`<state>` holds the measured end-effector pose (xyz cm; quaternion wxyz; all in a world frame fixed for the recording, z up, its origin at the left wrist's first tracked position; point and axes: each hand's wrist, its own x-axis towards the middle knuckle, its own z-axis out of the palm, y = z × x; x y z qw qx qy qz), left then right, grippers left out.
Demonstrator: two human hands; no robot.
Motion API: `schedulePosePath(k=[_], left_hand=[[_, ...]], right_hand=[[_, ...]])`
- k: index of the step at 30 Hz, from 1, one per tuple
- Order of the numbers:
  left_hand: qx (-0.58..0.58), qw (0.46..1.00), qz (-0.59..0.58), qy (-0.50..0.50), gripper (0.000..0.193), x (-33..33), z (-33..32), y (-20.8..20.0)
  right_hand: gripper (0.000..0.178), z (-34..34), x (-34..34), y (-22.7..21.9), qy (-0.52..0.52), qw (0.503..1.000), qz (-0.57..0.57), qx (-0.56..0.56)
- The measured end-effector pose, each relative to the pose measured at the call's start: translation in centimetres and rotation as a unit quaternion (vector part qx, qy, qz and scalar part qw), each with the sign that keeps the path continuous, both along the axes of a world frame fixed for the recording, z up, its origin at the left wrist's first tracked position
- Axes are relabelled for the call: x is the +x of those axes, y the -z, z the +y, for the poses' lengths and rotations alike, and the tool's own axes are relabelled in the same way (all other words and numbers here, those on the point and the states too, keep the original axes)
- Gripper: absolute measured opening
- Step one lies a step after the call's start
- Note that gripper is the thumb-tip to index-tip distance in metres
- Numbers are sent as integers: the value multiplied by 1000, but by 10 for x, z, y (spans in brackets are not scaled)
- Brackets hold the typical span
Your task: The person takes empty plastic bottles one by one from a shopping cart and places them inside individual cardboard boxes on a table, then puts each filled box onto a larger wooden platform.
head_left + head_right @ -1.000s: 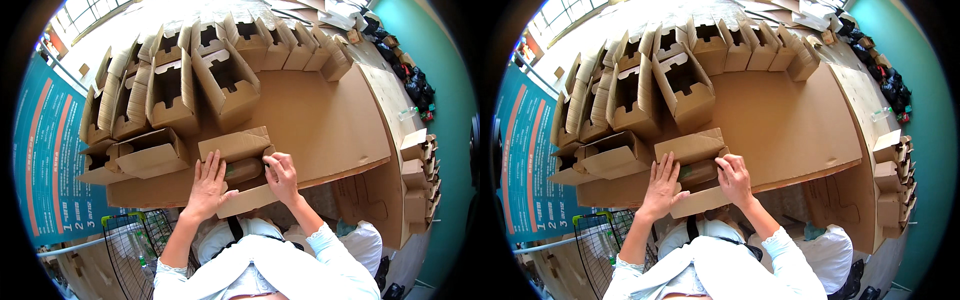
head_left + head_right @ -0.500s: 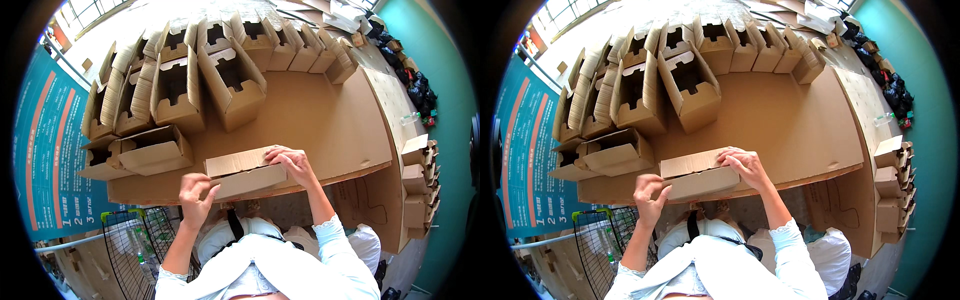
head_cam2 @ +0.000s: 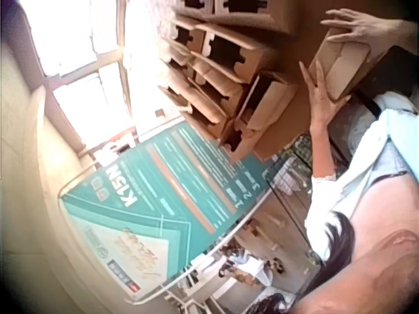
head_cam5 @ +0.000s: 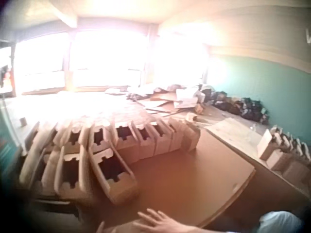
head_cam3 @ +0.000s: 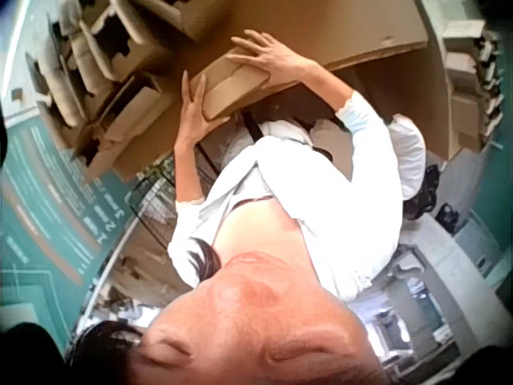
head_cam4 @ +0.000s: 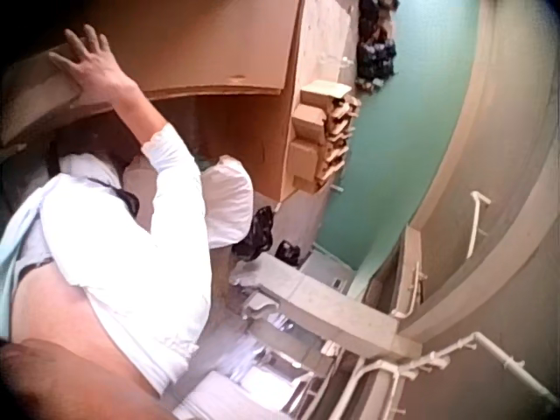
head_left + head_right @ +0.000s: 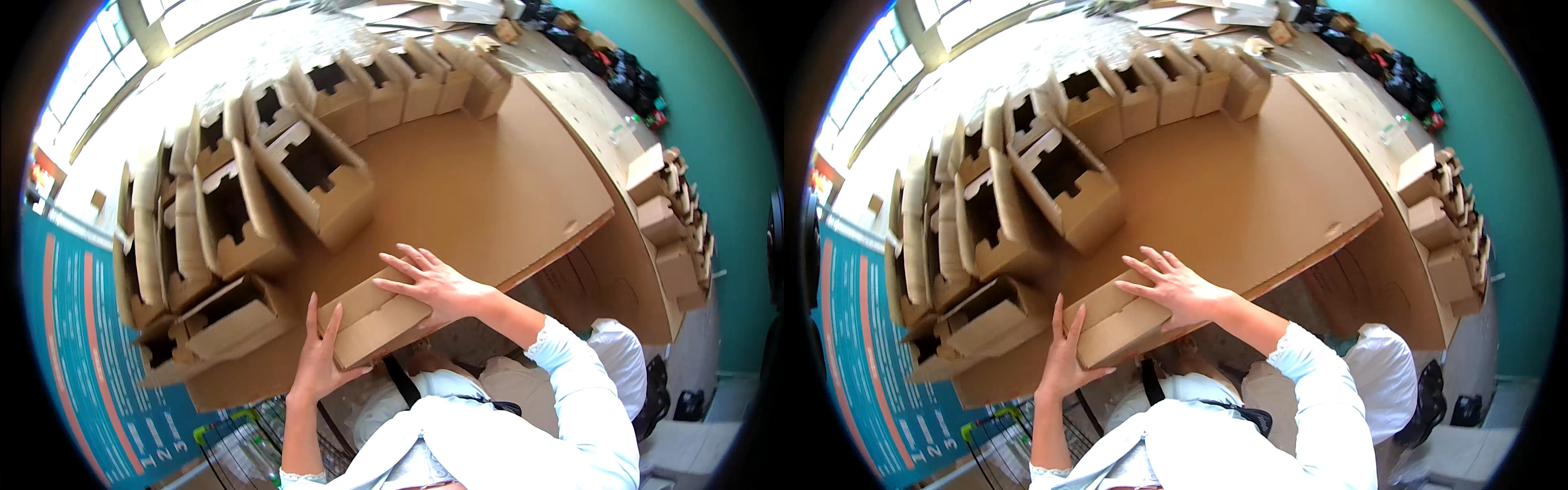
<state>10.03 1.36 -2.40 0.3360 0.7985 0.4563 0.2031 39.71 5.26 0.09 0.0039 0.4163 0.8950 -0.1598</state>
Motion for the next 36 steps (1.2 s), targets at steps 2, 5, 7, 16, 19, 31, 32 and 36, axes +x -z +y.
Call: schedulePosePath(k=[2,5,7,16,19,31,32,36], left_hand=[[15,1000,0,14,120,-5,9,10],[75,997,0,-3,113,0,18,18],[90,996,-7,-21,109,12,28,21],[98,990,-89,-52,100,194,75,44],[87,987,-134,5,100,269,96,62],[142,978,145,56,66,348,77,108],[141,976,154,57,64,346,78,106],[148,973,166,59,62,346,76,106]], right_hand=[[108,12,2,0,1,1000,6,14],[101,11,9,11,-20,997,30,62],[98,-1,22,11,25,997,49,60],[88,-26,163,13,242,956,19,164],[81,-24,226,17,330,921,16,204],[62,137,396,39,536,744,29,398],[61,160,401,42,539,740,30,401],[62,256,417,43,547,730,42,408]])
